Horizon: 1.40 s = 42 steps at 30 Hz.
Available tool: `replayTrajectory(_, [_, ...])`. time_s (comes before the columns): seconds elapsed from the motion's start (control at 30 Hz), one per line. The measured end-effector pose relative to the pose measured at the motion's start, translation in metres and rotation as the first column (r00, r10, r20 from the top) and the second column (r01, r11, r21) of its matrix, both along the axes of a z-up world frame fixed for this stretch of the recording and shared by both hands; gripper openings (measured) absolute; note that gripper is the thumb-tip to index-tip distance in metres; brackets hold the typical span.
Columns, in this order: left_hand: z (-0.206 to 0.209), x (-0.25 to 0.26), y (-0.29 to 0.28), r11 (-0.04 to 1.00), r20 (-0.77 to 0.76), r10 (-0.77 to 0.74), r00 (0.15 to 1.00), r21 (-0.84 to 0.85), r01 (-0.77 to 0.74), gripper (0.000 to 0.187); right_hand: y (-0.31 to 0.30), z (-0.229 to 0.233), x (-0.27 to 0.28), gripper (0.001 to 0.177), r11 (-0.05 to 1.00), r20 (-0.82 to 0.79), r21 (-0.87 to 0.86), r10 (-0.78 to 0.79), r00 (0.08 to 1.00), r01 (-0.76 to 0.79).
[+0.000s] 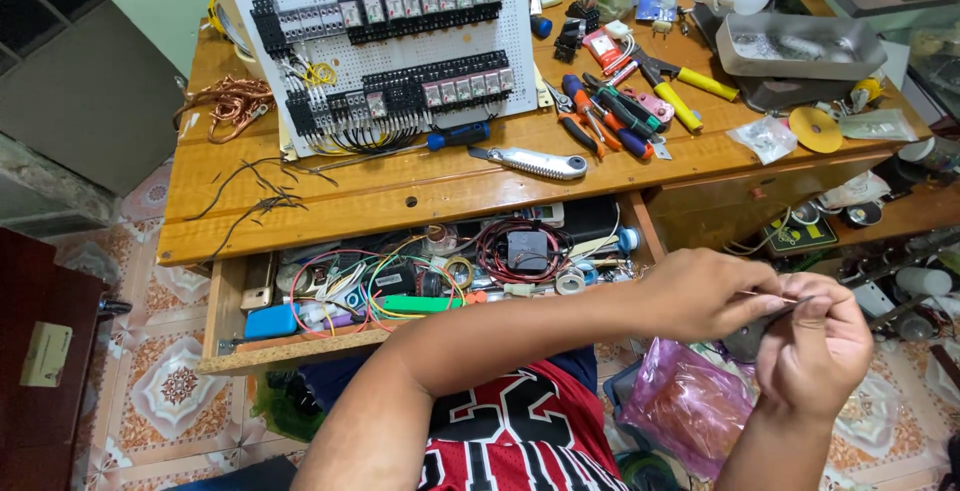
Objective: Wire an electrical relay panel by stripping wires and connecting them to terminals
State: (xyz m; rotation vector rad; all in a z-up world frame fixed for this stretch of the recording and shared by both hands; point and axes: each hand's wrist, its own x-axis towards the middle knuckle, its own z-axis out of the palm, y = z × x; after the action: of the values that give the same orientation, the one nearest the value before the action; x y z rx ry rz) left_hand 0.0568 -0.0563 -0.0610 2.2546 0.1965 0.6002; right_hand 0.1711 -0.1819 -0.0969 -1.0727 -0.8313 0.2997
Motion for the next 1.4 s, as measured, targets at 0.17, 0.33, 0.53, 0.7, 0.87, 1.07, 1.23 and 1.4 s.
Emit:
replayTrajectory(0.17, [-0.025,0.008,-0.026,0.910,0.294,0.096,0.951,0.360,-0.203,0.025,-0.009,-0.007,0.001,0.017,0.988,-0.358,0.119,0.131,0.924,-0.094])
replayTrajectory(0.33, [-0.046,0.015,-0.033,0.894,0.382,-0.089,0.920,0.438,-0.095,0.012,-0.008,-0.012,0.018,0.021,0.974,-0.625,0.161,0.225,0.748,-0.159])
replayTrajectory(0.53, [-0.071,0.006,-0.039,0.872,0.318,-0.122,0.940,0.487,-0.052,0.013,-0.002,-0.049,0.073,0.025,0.965,-0.623,0.192,0.262,0.737,-0.181])
replayTrajectory(0.7, [-0.112,-0.007,-0.039,0.848,0.270,-0.248,0.930,0.525,0.074,0.015,0.011,-0.089,0.142,0.021,0.956,-0.712,0.285,0.255,0.655,-0.062])
replayTrajectory(0.87, [-0.074,-0.039,-0.037,0.716,0.404,-0.212,0.890,0.684,-0.141,0.021,0.004,-0.080,0.156,0.026,0.957,-0.721,0.150,-0.066,0.690,0.247])
replayTrajectory(1.07, [-0.066,-0.045,-0.039,0.767,0.310,-0.195,0.930,0.639,-0.053,0.010,-0.009,-0.088,0.181,0.023,0.939,-0.764,0.309,0.150,0.627,0.152])
replayTrajectory(1.23, [-0.059,-0.051,-0.025,0.784,0.360,-0.110,0.927,0.604,-0.142,0.012,-0.018,-0.027,0.125,0.022,0.975,-0.529,0.215,0.165,0.832,-0.057])
replayTrajectory(1.4, [-0.015,-0.041,0.019,0.900,0.306,0.159,0.939,0.346,-0.265,0.009,-0.050,-0.028,0.099,0.012,0.942,-0.323,0.233,0.310,0.894,-0.243])
